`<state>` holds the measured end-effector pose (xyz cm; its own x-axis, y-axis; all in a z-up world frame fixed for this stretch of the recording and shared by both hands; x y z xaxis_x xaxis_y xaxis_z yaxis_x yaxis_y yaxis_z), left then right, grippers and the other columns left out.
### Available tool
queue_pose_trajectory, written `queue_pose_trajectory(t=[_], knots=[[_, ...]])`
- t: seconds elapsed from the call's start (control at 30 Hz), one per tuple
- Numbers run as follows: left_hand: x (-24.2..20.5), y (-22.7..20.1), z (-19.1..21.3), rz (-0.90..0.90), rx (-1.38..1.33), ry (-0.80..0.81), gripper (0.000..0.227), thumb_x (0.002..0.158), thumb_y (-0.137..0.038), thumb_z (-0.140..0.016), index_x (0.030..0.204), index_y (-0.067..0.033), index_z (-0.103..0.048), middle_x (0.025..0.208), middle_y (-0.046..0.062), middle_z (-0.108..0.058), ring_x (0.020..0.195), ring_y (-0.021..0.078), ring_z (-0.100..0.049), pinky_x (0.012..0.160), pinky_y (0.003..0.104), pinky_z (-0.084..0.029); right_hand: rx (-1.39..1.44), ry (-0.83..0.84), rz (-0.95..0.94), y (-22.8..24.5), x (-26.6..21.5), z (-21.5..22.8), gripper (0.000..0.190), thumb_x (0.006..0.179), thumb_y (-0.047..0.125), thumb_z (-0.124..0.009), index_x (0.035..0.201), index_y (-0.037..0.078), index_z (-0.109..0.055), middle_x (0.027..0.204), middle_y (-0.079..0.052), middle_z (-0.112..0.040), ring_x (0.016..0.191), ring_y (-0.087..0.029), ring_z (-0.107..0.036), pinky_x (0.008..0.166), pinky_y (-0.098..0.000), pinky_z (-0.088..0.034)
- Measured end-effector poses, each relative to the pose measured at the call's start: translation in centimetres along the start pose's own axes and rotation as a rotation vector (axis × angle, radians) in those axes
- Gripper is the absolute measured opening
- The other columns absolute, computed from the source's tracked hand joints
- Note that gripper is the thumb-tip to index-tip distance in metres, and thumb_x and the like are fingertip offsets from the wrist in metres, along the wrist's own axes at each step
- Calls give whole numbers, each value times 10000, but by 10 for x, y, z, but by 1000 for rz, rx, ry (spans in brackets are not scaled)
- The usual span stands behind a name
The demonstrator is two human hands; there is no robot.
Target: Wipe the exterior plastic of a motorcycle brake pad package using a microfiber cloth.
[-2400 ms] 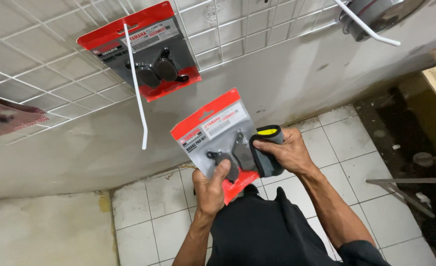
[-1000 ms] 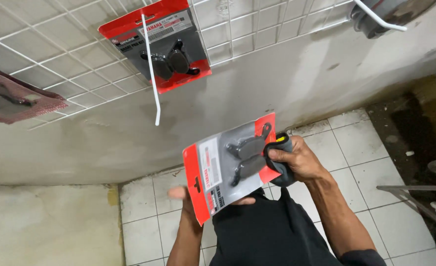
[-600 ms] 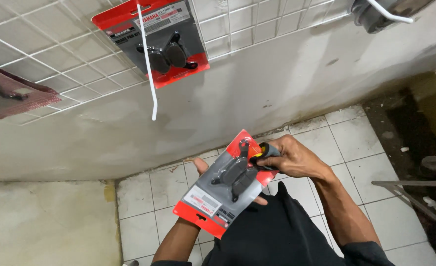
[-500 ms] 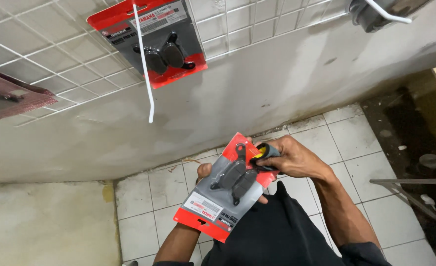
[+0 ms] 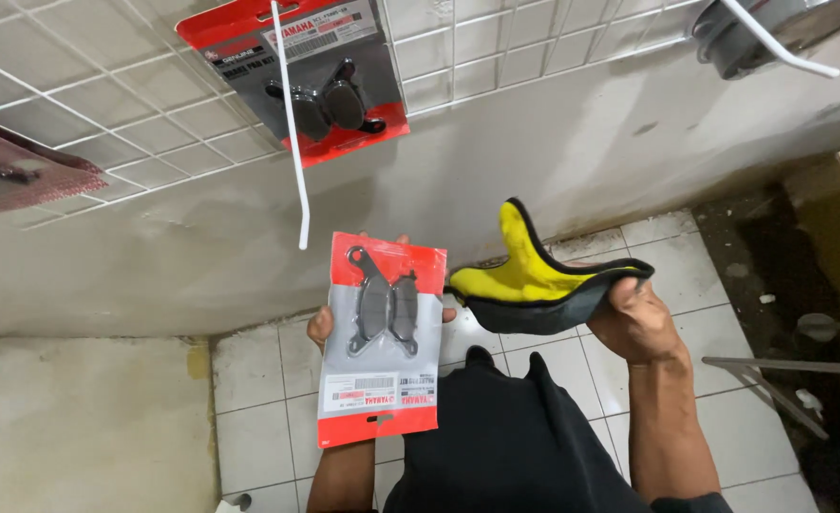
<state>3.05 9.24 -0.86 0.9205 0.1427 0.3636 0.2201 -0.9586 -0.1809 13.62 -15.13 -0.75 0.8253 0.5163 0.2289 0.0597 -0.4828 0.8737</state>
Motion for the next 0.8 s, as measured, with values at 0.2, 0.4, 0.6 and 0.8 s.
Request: queue_pose_trajectory(t=[0.2, 0.4, 0.6, 0.8], knots=[[10, 6, -4, 46, -71, -80, 867, 951, -440, -538, 1658, -271, -66, 1698, 201, -111, 1291, 479, -495, 1071, 815, -315, 249, 113, 28, -38, -25, 66, 715, 1041, 465, -377, 1377, -153, -508, 1163, -385, -690, 1106, -496, -687, 1060, -669, -428], [14, 28, 12, 10, -146, -78, 882, 926, -417, -594, 1651, -193, -146, 1682, 216, -188, 1304, 512, -487, 1020, 838, -366, -228, 197, 58, -2, -29, -28, 915, 892, 714, -470, 1295, -84, -664, 1261, -265, -715, 1270, -371, -588, 1067, -559, -457], [16, 31, 26, 24, -109, -96, 854, 920, -404, -596, 1629, -179, -176, 1641, 219, -220, 1276, 501, -500, 1006, 814, -381, -1207, 491, 358, -17, -11, -114, 717, 972, 613, -368, 1475, 119, -504, 1556, -93, -501, 1524, -302, -332, 1282, -634, -69], [7, 31, 39, 11, -75, -132, 826, 915, -392, -597, 1606, -166, -205, 1600, 222, -251, 1249, 490, -514, 992, 790, -395, -1204, 311, 662, -17, -13, -108, 438, 997, 379, -548, 1304, 98, -681, 1433, -131, -616, 1380, -369, -528, 1201, -597, -278]])
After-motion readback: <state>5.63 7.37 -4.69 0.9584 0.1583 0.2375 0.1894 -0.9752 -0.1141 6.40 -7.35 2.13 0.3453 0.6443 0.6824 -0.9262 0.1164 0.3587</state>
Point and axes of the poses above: each hand's wrist, its own x-axis towards the middle knuckle, its own z-axis out of the back of the hand, y = z × x, the point moved 6 cm from there along x, towards the middle knuckle
